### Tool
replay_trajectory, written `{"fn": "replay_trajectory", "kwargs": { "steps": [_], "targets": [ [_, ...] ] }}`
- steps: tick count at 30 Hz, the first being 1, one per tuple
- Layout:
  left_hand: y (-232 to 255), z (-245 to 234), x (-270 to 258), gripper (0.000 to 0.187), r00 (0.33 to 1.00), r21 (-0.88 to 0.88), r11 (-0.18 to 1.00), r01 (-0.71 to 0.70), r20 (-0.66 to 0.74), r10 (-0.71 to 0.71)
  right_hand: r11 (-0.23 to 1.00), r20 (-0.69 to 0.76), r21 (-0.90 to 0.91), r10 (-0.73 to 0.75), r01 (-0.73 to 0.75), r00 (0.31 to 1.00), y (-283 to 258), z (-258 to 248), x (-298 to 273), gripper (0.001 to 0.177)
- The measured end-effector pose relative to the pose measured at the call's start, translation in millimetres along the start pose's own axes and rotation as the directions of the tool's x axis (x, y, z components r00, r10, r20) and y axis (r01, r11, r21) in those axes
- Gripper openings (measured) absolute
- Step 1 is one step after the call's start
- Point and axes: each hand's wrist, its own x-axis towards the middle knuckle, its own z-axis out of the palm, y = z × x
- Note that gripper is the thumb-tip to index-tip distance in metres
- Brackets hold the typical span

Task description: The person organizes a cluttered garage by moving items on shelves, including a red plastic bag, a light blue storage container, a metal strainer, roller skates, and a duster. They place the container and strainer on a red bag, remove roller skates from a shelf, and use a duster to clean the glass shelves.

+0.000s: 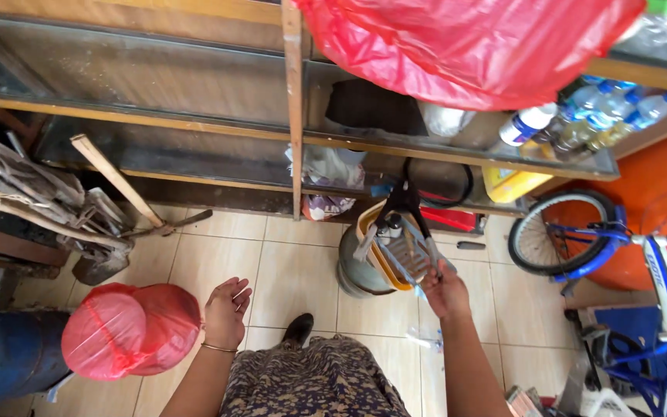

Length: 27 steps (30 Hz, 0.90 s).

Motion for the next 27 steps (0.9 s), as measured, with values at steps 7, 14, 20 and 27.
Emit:
{"fn": "replay_trajectory", "kwargs": {
  "steps": [7, 14, 20, 27],
  "targets": [
    [-23, -3, -17, 0.026, 0.999, 0.017, 1.000, 0.002, 0.040, -0.002, 0.991, -0.101, -0.132, -0.014, 0.001, 0.995, -15, -27, -52, 0.030],
    [-20, 2, -36, 0.029, 0.998, 0.056, 0.998, -0.005, 0.063, 0.002, 0.979, -0.239, -0.198, 0.004, -0.052, 0.971, -18, -34, -43, 0.030],
    [-18, -6, -34, 0.030, 1.000, 0.068, 0.998, 0.000, 0.028, -0.002, 0.965, -0.266, -0.240, 0.044, -0.110, 0.963, -17, -33, -43, 0.031],
    [-20, -4, -30, 0.026, 0.999, 0.068, 0.998, -0.007, 0.042, 0.004, 0.733, -0.329, -0.614, 0.098, -0.292, 0.939, -27, -21, -49, 0.033]
  ]
}}
